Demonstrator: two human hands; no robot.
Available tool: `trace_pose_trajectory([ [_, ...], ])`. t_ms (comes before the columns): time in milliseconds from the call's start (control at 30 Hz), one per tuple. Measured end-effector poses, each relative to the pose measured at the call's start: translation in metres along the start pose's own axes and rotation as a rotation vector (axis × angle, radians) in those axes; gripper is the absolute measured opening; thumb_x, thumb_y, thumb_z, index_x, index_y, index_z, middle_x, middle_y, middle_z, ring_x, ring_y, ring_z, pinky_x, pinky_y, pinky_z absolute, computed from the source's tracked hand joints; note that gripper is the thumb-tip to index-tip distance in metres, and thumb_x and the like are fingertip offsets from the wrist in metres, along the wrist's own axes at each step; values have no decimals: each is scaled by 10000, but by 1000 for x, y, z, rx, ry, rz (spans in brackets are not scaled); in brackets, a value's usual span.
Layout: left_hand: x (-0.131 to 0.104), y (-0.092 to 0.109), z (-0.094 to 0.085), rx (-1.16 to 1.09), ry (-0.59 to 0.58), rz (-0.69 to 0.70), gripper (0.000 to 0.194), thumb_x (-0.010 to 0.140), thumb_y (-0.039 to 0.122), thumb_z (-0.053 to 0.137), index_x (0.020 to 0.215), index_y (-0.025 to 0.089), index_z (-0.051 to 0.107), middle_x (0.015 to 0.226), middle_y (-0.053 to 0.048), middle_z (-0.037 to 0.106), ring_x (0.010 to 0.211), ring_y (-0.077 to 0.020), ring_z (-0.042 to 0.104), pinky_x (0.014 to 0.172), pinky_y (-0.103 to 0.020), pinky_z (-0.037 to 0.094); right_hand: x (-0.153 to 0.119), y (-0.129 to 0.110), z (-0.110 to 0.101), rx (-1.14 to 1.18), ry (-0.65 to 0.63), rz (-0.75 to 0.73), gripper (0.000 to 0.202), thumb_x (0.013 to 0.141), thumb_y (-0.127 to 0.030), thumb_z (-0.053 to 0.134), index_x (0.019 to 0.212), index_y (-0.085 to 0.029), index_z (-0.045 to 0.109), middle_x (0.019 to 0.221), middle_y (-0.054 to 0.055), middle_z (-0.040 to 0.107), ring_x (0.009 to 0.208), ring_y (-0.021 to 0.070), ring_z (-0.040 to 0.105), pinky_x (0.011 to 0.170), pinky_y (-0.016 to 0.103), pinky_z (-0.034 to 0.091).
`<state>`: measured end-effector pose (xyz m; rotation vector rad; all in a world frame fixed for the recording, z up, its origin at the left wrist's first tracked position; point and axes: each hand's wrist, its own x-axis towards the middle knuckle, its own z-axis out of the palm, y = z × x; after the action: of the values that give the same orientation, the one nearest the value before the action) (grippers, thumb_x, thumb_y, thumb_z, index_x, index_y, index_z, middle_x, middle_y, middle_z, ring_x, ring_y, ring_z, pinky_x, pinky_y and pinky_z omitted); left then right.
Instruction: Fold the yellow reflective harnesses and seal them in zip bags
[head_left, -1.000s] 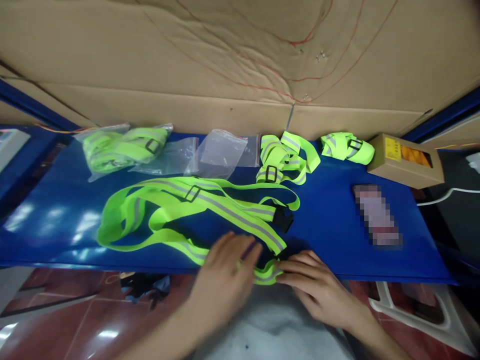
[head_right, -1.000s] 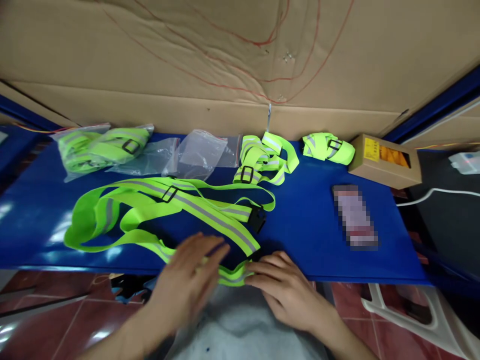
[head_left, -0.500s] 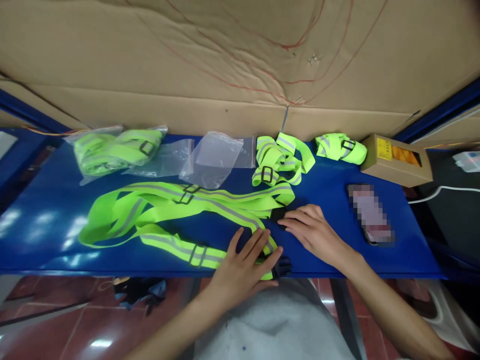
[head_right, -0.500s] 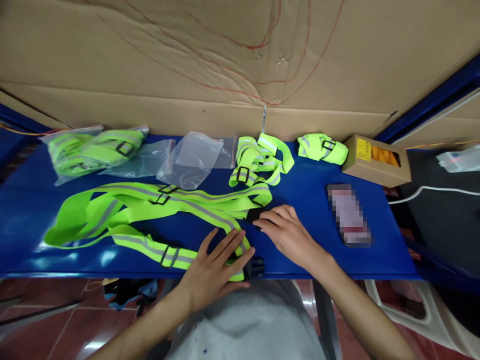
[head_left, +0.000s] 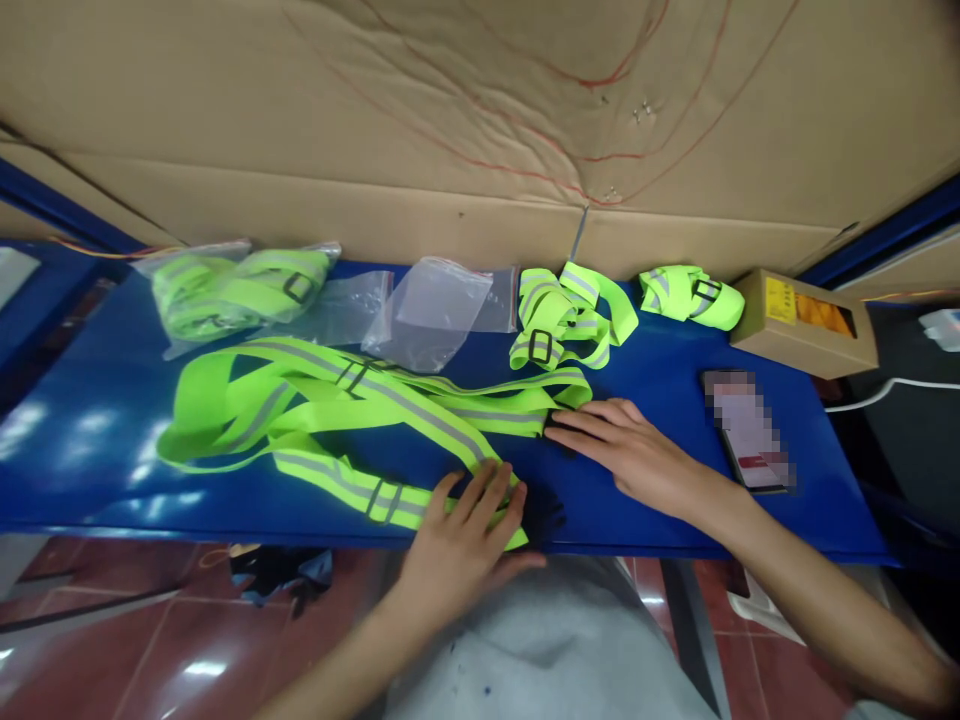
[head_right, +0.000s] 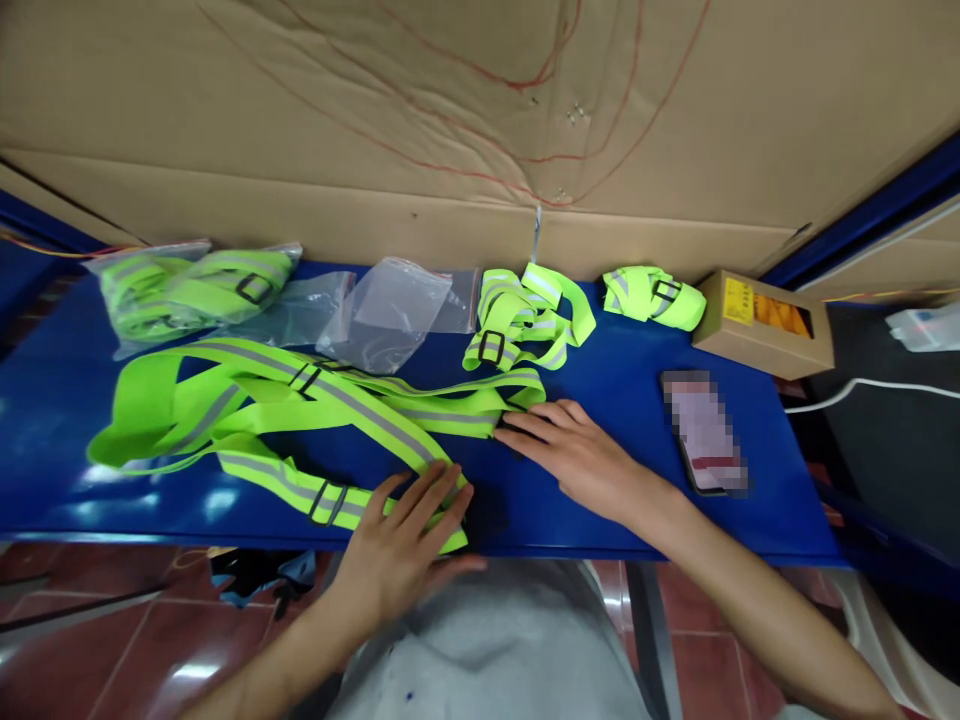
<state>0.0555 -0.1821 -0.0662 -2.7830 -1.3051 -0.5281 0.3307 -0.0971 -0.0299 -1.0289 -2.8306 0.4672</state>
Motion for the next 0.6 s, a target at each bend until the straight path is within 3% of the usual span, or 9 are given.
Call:
trace_pose_trajectory([
  [67, -3, 5, -1, -2, -14, -21, 672, 989, 678, 454, 1296, 121, 668, 1435, -196, 619, 1319, -367, 583, 1062, -532, 367, 6, 6, -3, -29, -24, 12, 896, 754, 111, 417, 1582, -230, 403, 1568, 82, 504, 1347, 292, 511, 1106, 502, 462],
  [200, -6, 10, -1, -19, -11, -73, 476, 1036, 497, 488, 1309, 144, 656, 1429, -177, 626, 1321, -344, 576, 1059, -515, 358, 12, 8, -5, -60, -39, 21, 839, 841, 89, 428, 1608, -242, 346, 1568, 99, 493, 1312, 250, 569, 1090, 448, 490],
  [300, -5, 13, 1, -77, 12, -153, 446, 995, 517, 572, 1260, 173, 672, 1337, -161, 672, 1258, -330, 600, 1040, -499, 368, 13, 5, -9, -139, -48, -12, 665, 939, 8, 494, 1559, -224, 427, 1483, 114, 585, 1218, 250, 642, 1023, 442, 517],
  [400, -1, 17, 2, -126, 17, -278, 454, 923, 551, 672, 1196, 188, 680, 1235, -146, 693, 1152, -327, 620, 993, -490, 373, 16, 0, -12, -209, -44, -81, 497, 979, -177, 635, 1465, -162, 534, 1321, 129, 698, 1157, 267, 669, 967, 415, 526],
  [500, 6, 19, 2, -145, -12, -366, 504, 875, 551, 734, 1206, 180, 655, 1233, -144, 692, 1122, -322, 615, 948, -468, 358, 24, -5, -12, -279, -88, -140, 569, 928, -320, 739, 1425, -106, 563, 1233, 148, 731, 1090, 283, 686, 933, 415, 537],
  [600, 10, 19, 3, -141, -32, -386, 598, 837, 574, 770, 1256, 169, 636, 1236, -135, 702, 1113, -320, 611, 927, -459, 340, 29, -10, -10, -325, -139, -161, 672, 898, -338, 772, 1449, -42, 524, 1242, 186, 711, 1078, 297, 690, 940, 416, 552],
])
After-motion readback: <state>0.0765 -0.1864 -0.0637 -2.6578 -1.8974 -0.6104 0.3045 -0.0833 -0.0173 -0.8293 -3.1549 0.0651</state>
